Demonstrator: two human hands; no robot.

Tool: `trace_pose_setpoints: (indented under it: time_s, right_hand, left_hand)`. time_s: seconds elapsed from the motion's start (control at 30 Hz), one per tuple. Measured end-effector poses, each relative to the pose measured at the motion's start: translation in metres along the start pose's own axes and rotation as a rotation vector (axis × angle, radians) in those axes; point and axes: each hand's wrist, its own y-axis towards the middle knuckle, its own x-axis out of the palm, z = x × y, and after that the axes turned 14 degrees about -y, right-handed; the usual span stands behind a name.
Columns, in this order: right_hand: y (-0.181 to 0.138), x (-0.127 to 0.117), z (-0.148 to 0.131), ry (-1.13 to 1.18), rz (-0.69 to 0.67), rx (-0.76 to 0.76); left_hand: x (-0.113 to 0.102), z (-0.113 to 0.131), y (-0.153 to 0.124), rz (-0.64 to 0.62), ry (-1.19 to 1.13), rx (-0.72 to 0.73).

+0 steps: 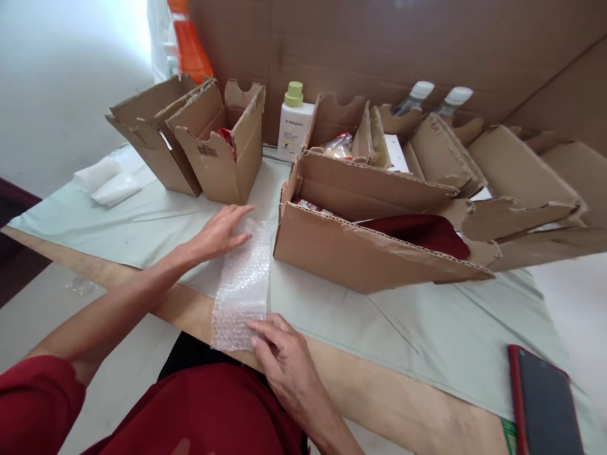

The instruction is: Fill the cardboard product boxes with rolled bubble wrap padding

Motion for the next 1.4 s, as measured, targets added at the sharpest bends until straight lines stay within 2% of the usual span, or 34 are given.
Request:
trace_pose_setpoints:
  time_s: [0.07, 0.13, 0.2, 0.27, 0.37, 0.43, 0.5, 0.57, 0.63, 0.73, 0.83, 0.9, 1.0, 1.1, 1.17, 1.27, 1.4]
  right_hand:
    - [0.002, -0.003, 0.001, 0.018, -0.013, 0.022]
    - [0.001, -0.005, 0.003, 0.063, -0.043, 0.051]
    - [0.0, -0.003, 0.004, 0.197, -0.089, 0.127]
    - [0.0, 0.0, 0.004, 0.385, -0.153, 0.242]
    - [0.004, 0.004, 0.002, 0.607, -0.188, 0.351]
    - [0.009, 0.005, -0.002, 0.685, -0.16, 0.348]
    - [0.014, 0.006, -0.005, 0.707, -0.111, 0.321]
    - [0.017, 0.005, -0.005, 0.669, -0.025, 0.281]
    - [0.016, 0.004, -0.003, 0.578, 0.094, 0.228]
    - [0.013, 0.001, 0.002, 0.304, 0.285, 0.125]
    - [0.016, -0.001, 0.006, -0.122, 0.405, -0.089]
    - [0.024, -0.001, 0.007, -0.407, 0.401, -0.266]
    - [0.041, 0.003, 0.012, -0.698, 0.29, -0.399]
    - [0.052, 0.007, 0.017, -0.806, 0.213, -0.413]
    - [0.053, 0.006, 0.018, -0.802, 0.226, -0.421]
    - [0.049, 0.001, 0.012, -0.717, 0.216, -0.431]
    - [0.049, -0.006, 0.002, -0.573, 0.127, -0.393]
  left_hand:
    - [0.005, -0.012, -0.024, 0.094, -0.013, 0.095]
    - [0.004, -0.019, -0.064, 0.153, -0.037, 0.182]
    - [-0.002, -0.021, -0.108, 0.082, -0.06, 0.221]
    - [-0.005, -0.018, -0.146, -0.048, -0.078, 0.245]
    - [0.0, -0.008, -0.179, -0.151, -0.139, 0.283]
    - [0.009, -0.002, -0.183, -0.094, -0.22, 0.314]
    - [0.017, 0.004, -0.173, 0.029, -0.324, 0.285]
    - [0.021, 0.007, -0.158, 0.126, -0.397, 0.133]
    - [0.022, 0.009, -0.141, 0.118, -0.416, -0.078]
    - [0.021, 0.009, -0.124, 0.015, -0.39, -0.275]
    - [0.02, 0.007, -0.116, -0.034, -0.363, -0.322]
    - [0.021, 0.006, -0.115, -0.053, -0.341, -0.327]
    - [0.024, 0.005, -0.116, -0.054, -0.278, -0.292]
    - [0.024, 0.005, -0.123, 0.088, -0.172, -0.121]
    - [0.023, 0.006, -0.132, 0.161, -0.116, 0.042]
    - [0.02, 0.009, -0.146, 0.1, -0.119, 0.222]
    - [0.02, 0.012, -0.151, 0.066, -0.214, 0.26]
